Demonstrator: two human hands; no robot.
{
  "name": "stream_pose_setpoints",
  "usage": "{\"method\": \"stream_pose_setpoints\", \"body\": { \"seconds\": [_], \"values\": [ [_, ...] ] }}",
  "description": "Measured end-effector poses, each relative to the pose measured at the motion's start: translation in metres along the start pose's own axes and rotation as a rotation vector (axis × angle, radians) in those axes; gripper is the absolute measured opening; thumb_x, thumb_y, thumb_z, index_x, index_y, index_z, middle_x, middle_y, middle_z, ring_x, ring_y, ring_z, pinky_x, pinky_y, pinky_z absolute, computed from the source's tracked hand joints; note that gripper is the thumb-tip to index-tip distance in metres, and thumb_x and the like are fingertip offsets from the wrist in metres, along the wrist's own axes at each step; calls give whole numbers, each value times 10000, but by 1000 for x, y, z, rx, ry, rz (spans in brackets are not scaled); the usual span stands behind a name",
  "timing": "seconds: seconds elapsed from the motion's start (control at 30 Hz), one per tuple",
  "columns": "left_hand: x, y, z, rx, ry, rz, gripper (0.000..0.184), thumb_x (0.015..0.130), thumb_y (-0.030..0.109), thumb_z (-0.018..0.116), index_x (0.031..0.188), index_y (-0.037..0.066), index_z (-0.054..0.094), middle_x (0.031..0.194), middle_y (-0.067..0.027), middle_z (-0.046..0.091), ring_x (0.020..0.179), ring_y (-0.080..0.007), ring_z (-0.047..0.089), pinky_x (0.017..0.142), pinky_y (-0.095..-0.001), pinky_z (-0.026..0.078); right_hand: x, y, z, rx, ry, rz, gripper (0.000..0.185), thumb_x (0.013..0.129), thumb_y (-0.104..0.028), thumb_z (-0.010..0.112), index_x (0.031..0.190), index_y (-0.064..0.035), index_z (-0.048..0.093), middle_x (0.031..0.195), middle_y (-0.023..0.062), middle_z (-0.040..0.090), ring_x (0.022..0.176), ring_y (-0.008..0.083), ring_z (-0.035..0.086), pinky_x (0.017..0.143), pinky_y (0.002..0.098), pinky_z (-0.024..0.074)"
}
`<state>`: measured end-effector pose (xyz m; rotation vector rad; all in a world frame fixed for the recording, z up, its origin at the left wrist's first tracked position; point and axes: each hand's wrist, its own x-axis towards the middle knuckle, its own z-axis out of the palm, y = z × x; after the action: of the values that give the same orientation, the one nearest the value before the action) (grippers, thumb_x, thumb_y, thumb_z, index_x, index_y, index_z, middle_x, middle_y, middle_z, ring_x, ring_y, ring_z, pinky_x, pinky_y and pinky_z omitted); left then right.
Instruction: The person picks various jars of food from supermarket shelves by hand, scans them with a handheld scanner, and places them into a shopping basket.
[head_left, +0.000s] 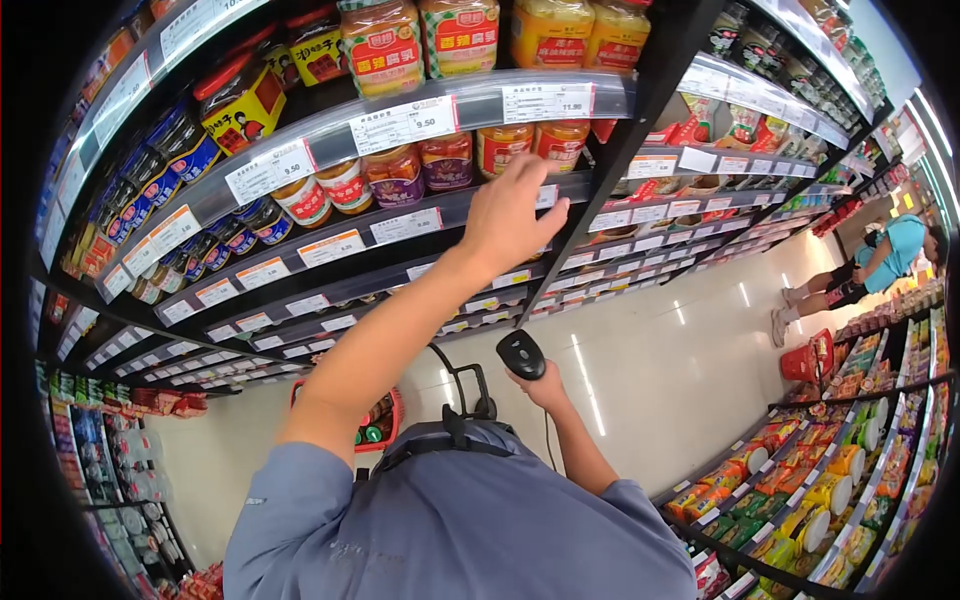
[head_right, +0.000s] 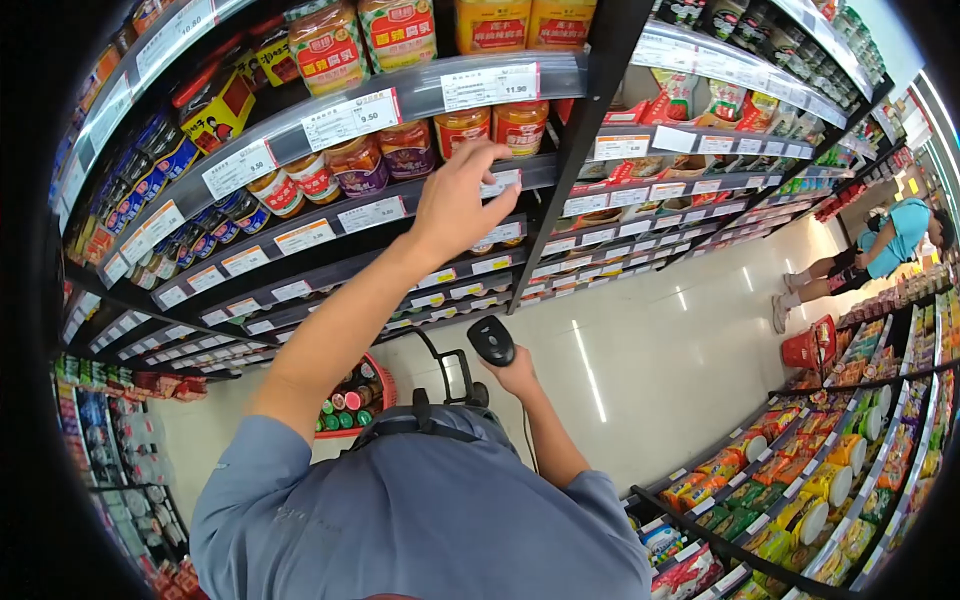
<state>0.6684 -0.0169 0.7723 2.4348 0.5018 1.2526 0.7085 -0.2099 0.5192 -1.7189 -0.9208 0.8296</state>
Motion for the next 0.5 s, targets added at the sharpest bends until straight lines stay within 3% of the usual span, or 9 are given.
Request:
{"method": "stream_pose_setpoints", "body": {
  "seconds": [0.23, 0.33, 0.4, 0.5],
  "values": [
    [-41, -5, -5, -104, -13, -160, 332, 772, 177, 686, 1056, 47, 573, 1041, -94, 586, 750, -219, 639, 664, -344, 514, -5, 15, -2, -50, -82, 60, 264, 751, -233, 769, 740, -11, 628, 581, 25, 583, 510, 99, 536, 507, 282, 441],
    [-69, -11, -18, -114, 46, -210, 308, 774, 176, 685, 1034, 57, 572, 1022, -86, 586, 738, -203, 632, 643, -335, 508, -5, 21, -2, -61, -152, 69, 249, 731, -207, 778, 739, 0, 639, 605, 42, 605, 556, 111, 550, 544, 303, 457],
    [-88, -17, -27, -114, 84, -231, 311, 771, 175, 689, 1034, 55, 573, 1021, -89, 585, 735, -209, 629, 643, -337, 507, -10, 4, 0, -65, -153, 106, 260, 741, -198, 773, 653, -24, 601, 535, 16, 557, 471, 100, 504, 475, 281, 412],
    [-109, -22, -41, -58, 145, -259, 309, 772, 174, 694, 1027, 53, 569, 1022, -97, 584, 749, -232, 628, 664, -344, 511, -15, 10, 4, -56, -239, 84, 240, 761, -206, 754, 696, -33, 601, 538, 16, 553, 437, 98, 499, 426, 261, 383]
  ]
}}
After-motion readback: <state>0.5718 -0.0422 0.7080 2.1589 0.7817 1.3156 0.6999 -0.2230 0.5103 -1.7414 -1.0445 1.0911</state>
